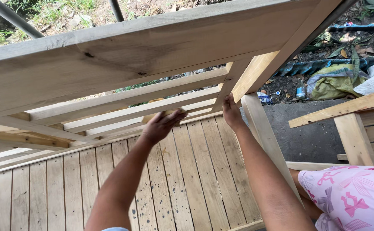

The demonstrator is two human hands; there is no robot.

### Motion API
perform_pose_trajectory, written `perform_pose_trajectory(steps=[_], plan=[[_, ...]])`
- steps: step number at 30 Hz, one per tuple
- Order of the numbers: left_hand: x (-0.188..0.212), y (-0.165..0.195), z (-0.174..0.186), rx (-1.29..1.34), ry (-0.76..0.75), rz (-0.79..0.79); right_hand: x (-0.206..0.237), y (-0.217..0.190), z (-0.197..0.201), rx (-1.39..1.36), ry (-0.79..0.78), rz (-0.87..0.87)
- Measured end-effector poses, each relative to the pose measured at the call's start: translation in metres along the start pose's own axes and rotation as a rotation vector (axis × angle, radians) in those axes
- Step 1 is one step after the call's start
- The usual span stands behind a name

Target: The person sands the underside of a wooden bed frame using a sanding block. They hold the frame with one hand and sand the slats and joints with the other, moving along the length of the frame.

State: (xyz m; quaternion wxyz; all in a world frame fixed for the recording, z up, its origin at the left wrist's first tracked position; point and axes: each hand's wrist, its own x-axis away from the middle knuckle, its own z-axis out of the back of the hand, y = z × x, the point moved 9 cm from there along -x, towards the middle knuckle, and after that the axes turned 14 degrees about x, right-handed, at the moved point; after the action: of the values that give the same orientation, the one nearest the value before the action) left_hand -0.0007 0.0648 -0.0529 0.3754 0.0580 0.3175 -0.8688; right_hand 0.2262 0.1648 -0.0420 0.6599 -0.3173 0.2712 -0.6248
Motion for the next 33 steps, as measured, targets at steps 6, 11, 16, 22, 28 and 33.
perform_pose_trajectory(steps=[6, 11, 16, 22, 28, 33], plan=[[-0.073, 0.031, 0.022, 0.203, 0.038, 0.081, 0.001, 0.007, 0.002, -0.044, -0.106, -0.059], [0.014, -0.025, 0.035, 0.178, -0.048, 0.155, -0.004, 0.003, -0.005, -0.145, -0.12, -0.022], [-0.026, 0.01, 0.009, 0.213, -0.017, 0.084, -0.003, 0.008, -0.005, 0.052, -0.117, -0.132], [-0.011, 0.003, 0.018, 0.206, 0.049, 0.11, 0.0, -0.003, 0.0, 0.022, -0.222, -0.065], [-0.027, 0.01, 0.013, 0.303, 0.012, 0.139, -0.003, -0.005, -0.004, -0.023, -0.166, -0.093], [-0.044, 0.024, 0.005, 0.342, -0.014, 0.175, 0.003, -0.012, 0.003, -0.054, -0.243, 0.036]])
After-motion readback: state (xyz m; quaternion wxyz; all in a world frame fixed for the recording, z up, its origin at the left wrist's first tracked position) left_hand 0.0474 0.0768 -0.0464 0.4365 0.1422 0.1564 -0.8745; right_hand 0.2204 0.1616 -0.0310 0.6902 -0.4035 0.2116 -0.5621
